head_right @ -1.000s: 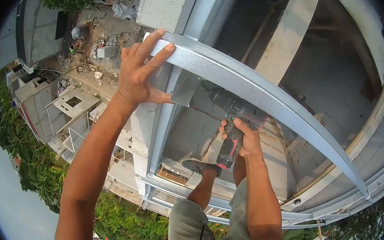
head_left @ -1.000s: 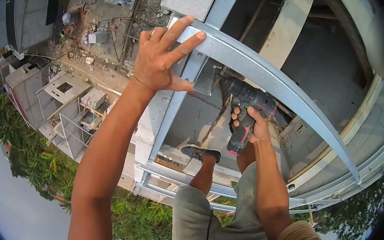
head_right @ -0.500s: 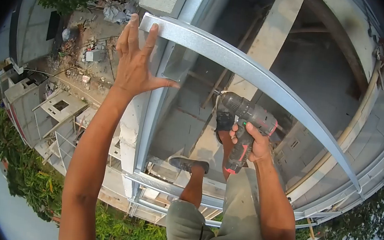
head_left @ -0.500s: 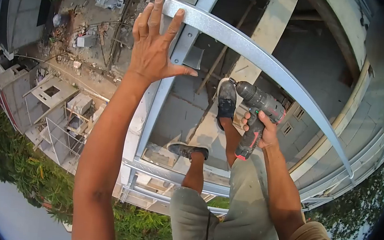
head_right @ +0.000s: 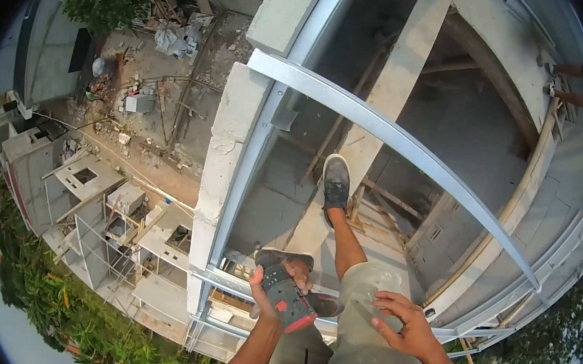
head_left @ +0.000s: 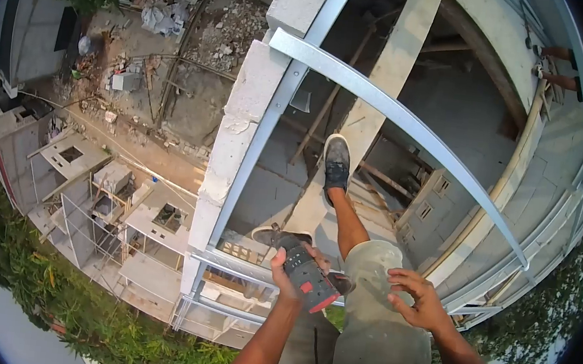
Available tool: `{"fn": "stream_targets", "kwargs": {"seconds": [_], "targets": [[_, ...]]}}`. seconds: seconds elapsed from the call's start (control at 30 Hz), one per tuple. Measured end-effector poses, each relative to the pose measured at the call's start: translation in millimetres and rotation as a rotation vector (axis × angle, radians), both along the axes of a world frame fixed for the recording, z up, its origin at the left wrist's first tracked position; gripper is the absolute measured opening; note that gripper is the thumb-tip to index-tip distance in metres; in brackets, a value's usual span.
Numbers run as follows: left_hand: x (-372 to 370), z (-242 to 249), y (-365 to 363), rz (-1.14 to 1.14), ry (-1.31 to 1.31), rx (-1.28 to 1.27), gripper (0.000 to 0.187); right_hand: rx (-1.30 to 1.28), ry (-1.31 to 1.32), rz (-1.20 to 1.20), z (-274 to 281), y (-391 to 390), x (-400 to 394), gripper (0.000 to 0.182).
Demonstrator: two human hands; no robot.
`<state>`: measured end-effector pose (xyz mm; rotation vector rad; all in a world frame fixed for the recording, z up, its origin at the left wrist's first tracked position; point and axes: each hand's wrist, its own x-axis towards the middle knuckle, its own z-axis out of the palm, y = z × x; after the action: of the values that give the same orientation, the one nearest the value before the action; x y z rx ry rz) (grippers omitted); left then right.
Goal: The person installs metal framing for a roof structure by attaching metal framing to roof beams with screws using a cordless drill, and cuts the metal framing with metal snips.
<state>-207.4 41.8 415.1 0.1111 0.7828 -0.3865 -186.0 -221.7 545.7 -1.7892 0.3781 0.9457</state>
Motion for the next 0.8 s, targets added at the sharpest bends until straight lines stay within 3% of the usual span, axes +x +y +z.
{"fn": "stream_targets", "kwargs": {"seconds": [0.03, 0.07, 0.1, 0.17, 0.2, 0.3, 0.4, 0.53, 0.57, 0.63, 0.7, 0.8], "targets": [[-15, -10, 16, -0.077, 0.026, 0.035, 0.06, -0.076, 0.256, 0.036, 3, -49, -40, 0.025], [-25, -11, 32, -0.153, 0.05, 0.071, 0.06, -0.208, 0.551, 0.434, 24, -86, -58, 0.02], [-28, -2, 45, -0.151, 0.027, 0.069, 0.06, -0.067, 0.6, 0.73, 37, -125, -105, 0.02], [-32, 12, 65, -0.326, 0.322, 0.221, 0.062, 0.026, 0.598, 0.708, 86, -129, -132, 0.015], [-38, 19, 73, -0.324, 0.317, 0.223, 0.062, 0.025, 0.592, 0.709, 99, -123, -135, 0.015], [-54, 40, 93, -0.507, 0.295, 0.306, 0.062, 0.124, 0.571, -0.262, 106, -101, -181, 0.014], [-87, 53, 105, -0.482, 0.374, 0.25, 0.061, 0.256, 0.312, -0.332, 100, -52, -147, 0.014], [-124, 87, 118, -0.509, 0.473, 0.225, 0.059, 0.299, 0.356, -0.225, 68, -19, -155, 0.011], [-130, 96, 122, -0.469, 0.513, 0.151, 0.057, -0.191, -0.083, -0.038, 76, 38, -143, 0.01], [-148, 109, 132, -0.448, 0.49, 0.154, 0.055, -0.638, -0.59, 0.124, 93, 56, -120, 0.01], [-150, 123, 135, -0.409, 0.46, 0.053, 0.053, -0.422, -0.426, 0.074, 101, 49, -122, 0.01], [-162, 125, 134, -0.404, 0.462, 0.178, 0.054, -0.193, -0.073, -0.004, 107, 44, -129, 0.01]]}}
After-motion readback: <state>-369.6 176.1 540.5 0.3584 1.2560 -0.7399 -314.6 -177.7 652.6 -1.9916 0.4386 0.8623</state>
